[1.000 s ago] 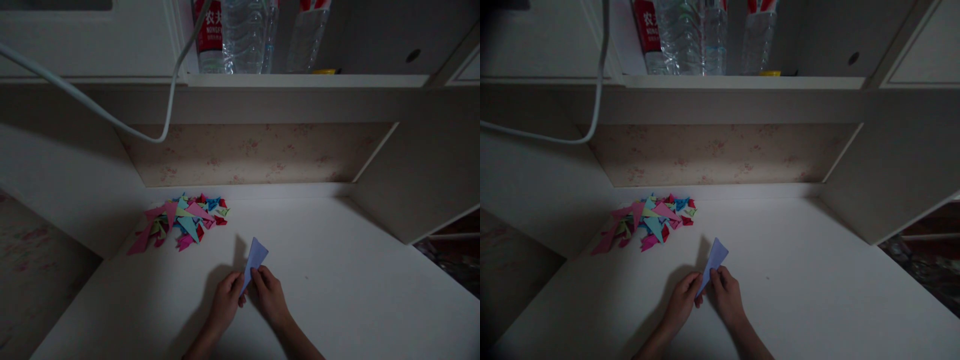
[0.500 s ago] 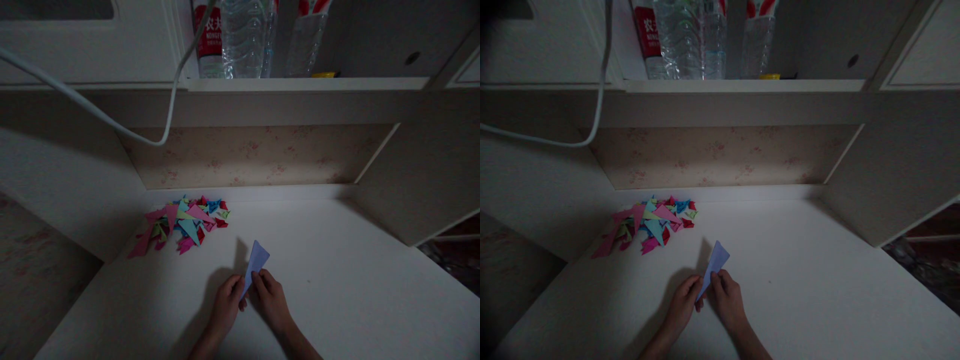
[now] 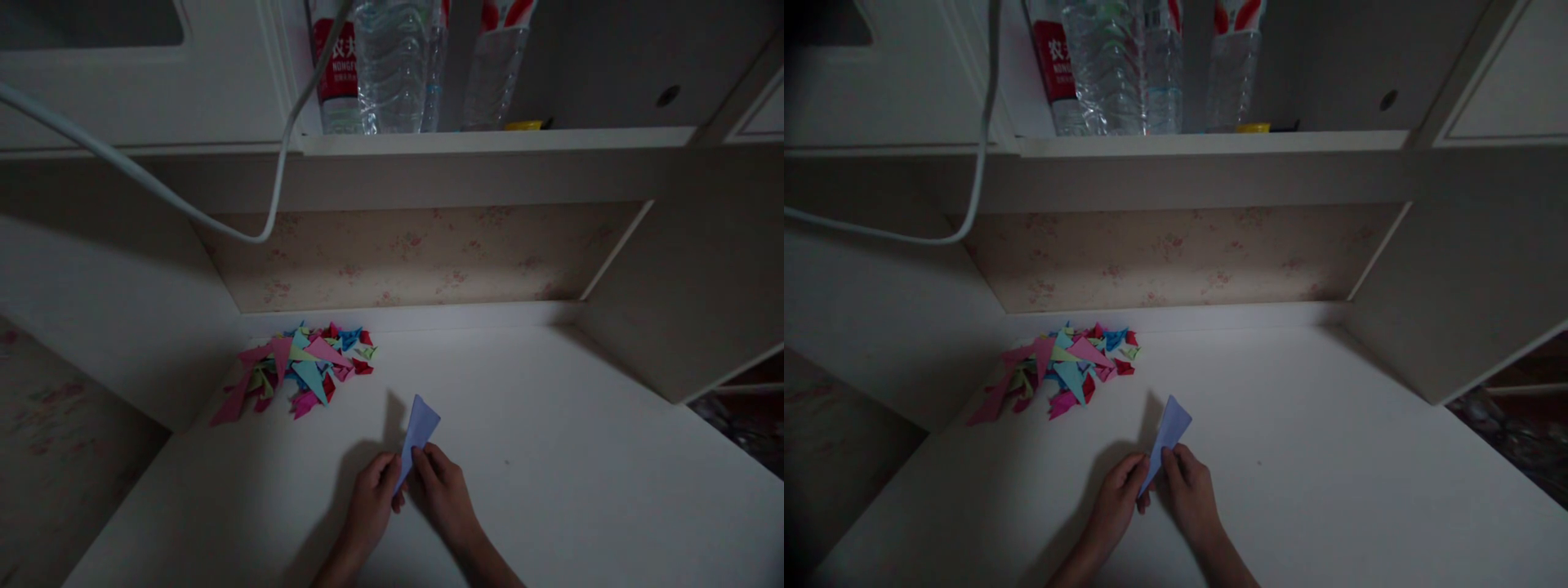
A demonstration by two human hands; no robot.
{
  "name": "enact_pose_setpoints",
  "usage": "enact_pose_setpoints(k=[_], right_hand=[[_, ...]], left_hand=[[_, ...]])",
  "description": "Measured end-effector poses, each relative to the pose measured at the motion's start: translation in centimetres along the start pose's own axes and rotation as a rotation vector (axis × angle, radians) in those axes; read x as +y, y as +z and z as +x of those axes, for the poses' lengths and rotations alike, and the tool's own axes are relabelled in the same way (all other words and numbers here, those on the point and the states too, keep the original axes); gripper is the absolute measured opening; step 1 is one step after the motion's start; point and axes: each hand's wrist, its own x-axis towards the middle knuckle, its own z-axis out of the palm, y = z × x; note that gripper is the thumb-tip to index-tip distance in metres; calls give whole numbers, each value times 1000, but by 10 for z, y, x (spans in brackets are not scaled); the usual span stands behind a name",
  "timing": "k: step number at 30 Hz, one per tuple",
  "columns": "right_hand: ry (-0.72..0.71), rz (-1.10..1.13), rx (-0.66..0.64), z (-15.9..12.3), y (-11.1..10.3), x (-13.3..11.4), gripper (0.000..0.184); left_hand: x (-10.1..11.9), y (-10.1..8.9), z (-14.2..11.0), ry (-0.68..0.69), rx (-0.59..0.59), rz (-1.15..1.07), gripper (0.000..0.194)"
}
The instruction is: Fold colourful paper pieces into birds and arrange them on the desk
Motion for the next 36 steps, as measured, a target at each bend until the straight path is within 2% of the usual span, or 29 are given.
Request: enact_pose_setpoints(k=[11,17,30,36], right_hand=[[13,112,-85,-2,0,-2,35],[2,144,-104,-2,3,-2,35],[53,156,-75,-3,2,-1,41],[16,64,2,-2,-1,5,40]], left_hand=[[4,2,-2,38,-47,38,46],[5,3,-2,15,-19,37,50],[4,4,-4,15,-29,84,48],[2,5,-7,32,-73,156,43]])
